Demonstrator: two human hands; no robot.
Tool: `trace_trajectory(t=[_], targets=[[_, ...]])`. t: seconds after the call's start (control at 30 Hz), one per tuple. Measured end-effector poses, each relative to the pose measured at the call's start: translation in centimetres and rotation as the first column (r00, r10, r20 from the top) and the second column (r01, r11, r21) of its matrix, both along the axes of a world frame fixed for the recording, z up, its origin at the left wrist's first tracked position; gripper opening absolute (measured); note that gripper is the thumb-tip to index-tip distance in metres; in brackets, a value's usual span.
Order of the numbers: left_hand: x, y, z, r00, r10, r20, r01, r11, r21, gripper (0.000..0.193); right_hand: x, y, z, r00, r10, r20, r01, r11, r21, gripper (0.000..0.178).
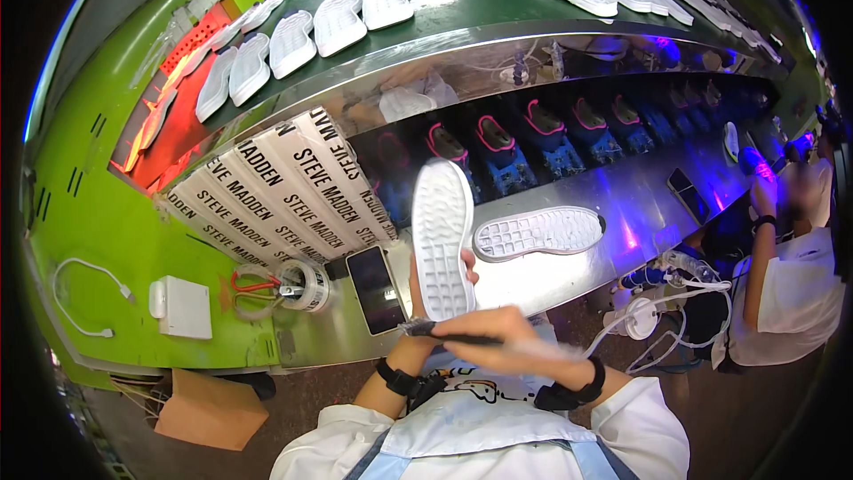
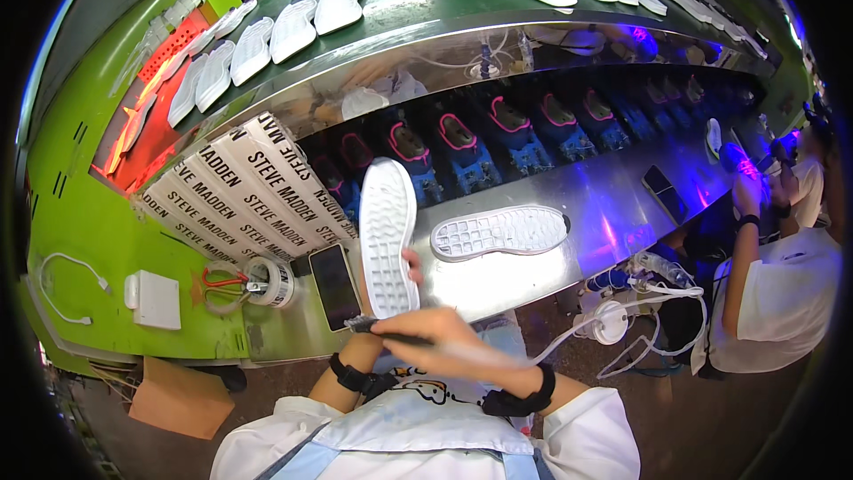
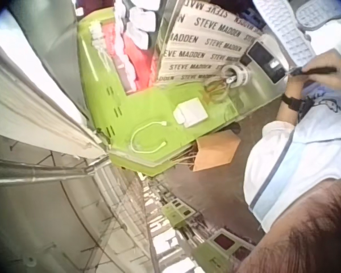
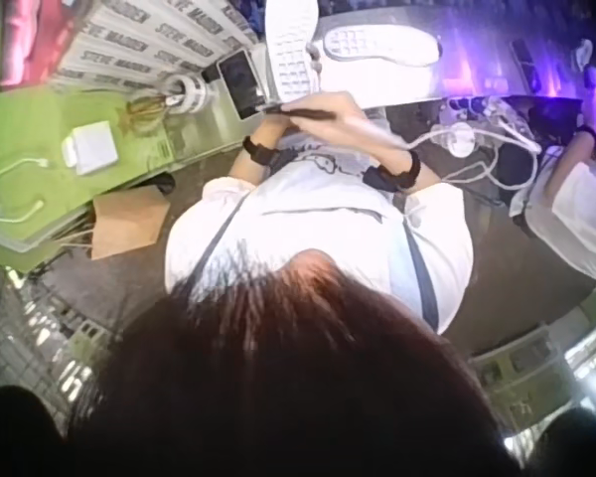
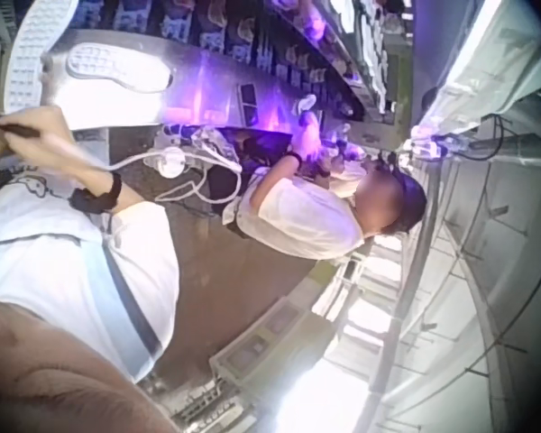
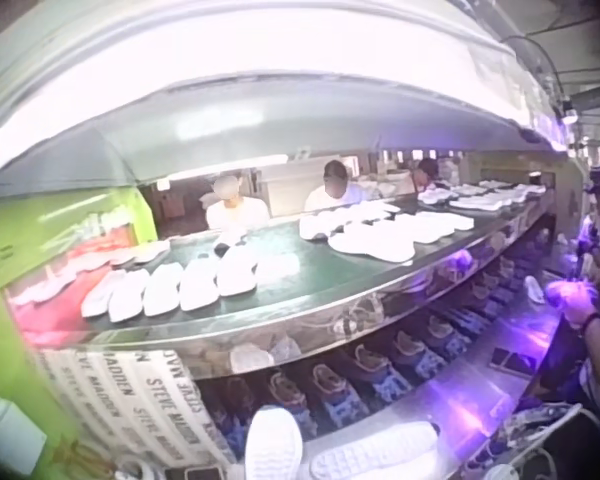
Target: Applying a liquid substance (adhesive) to shoe soles using a brush on an assembly line.
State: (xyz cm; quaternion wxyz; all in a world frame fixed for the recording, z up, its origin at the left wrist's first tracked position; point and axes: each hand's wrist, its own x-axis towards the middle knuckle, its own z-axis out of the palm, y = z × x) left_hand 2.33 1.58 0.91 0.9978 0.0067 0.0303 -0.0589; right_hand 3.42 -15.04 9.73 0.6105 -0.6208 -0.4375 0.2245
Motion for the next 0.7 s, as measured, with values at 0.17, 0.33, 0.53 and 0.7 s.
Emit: trace_trajectory(t=[0.17, 0.33, 0.53, 0.7], targets=[[1.5, 3.0, 3.1, 0.981, -0.182, 0.066, 0.144, 0.914, 0.378, 0.065, 3.1, -0.7, 1.3, 0.974, 0.187, 0.128, -0.171, 0.977, -0.126, 0.030], [5.4, 3.6, 5.7, 0.885, -0.439, -0.156, 0.347, 0.397, 0.850, 0.040, 3.7, -1.0, 2.6, 0.968, 0.148, 0.203, -0.111, 0.977, -0.180, 0.024], [8.5, 3.9, 4.2, 0.451, -0.873, -0.187, 0.089, -0.165, 0.982, 0.039, 4.8, -2.7, 4.3, 0.719, 0.255, 0.647, -0.102, 0.959, -0.265, 0.022], [3.6, 3.2, -0.2, 0.886, -0.424, 0.186, 0.429, 0.903, 0.017, 0.061, 6.6, -4.6, 4.6, 0.977, -0.209, -0.035, 0.207, 0.977, -0.049, 0.026]])
